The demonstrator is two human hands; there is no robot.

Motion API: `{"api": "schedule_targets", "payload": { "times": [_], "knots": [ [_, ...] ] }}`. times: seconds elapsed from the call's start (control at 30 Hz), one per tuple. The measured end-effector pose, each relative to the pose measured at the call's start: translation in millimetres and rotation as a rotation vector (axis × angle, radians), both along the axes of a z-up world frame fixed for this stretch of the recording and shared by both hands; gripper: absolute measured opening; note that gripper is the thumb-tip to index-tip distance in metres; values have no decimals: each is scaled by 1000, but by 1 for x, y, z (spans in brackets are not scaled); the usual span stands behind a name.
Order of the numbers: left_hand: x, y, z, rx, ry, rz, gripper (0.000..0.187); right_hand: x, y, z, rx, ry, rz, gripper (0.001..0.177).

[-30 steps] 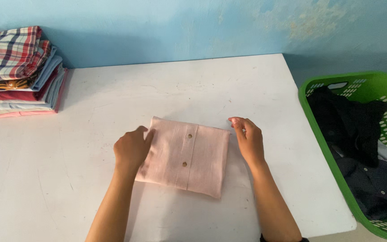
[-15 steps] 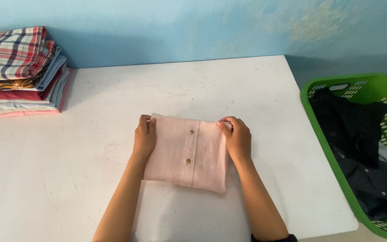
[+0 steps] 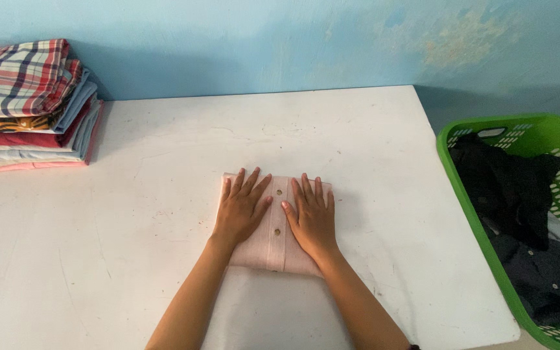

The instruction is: The person picks up a shirt from a basket, spreads it on a table, folds the sleeves and sides inward, and سپس folds it into a compact square before placing it on a stack of other shirts; they then repeat the process with another shirt.

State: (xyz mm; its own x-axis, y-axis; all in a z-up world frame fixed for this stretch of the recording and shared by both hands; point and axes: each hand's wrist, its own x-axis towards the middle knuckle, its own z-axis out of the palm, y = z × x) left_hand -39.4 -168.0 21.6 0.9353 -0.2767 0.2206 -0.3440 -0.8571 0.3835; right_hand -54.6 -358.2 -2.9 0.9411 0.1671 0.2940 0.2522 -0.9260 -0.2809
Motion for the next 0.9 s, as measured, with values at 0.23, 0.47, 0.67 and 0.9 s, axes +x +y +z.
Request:
{"api": "schedule_targets", "payload": {
  "times": [0.23,0.47,0.67,0.9],
  "knots": [
    [-2,6,-2,-4,3,-18,54,-4,-10,-2,46,119,1,65],
    [-30,9,-7,-31,-127,-4,64,-21,-3,2,66,67,-7,65],
    [-42,44,5,91,269,520,61,-40,-40,54,55,112,-261,61],
    [-50,57,-33,31,187,411,51,-44,-36,49,162,376,-305,62]
  ]
}}
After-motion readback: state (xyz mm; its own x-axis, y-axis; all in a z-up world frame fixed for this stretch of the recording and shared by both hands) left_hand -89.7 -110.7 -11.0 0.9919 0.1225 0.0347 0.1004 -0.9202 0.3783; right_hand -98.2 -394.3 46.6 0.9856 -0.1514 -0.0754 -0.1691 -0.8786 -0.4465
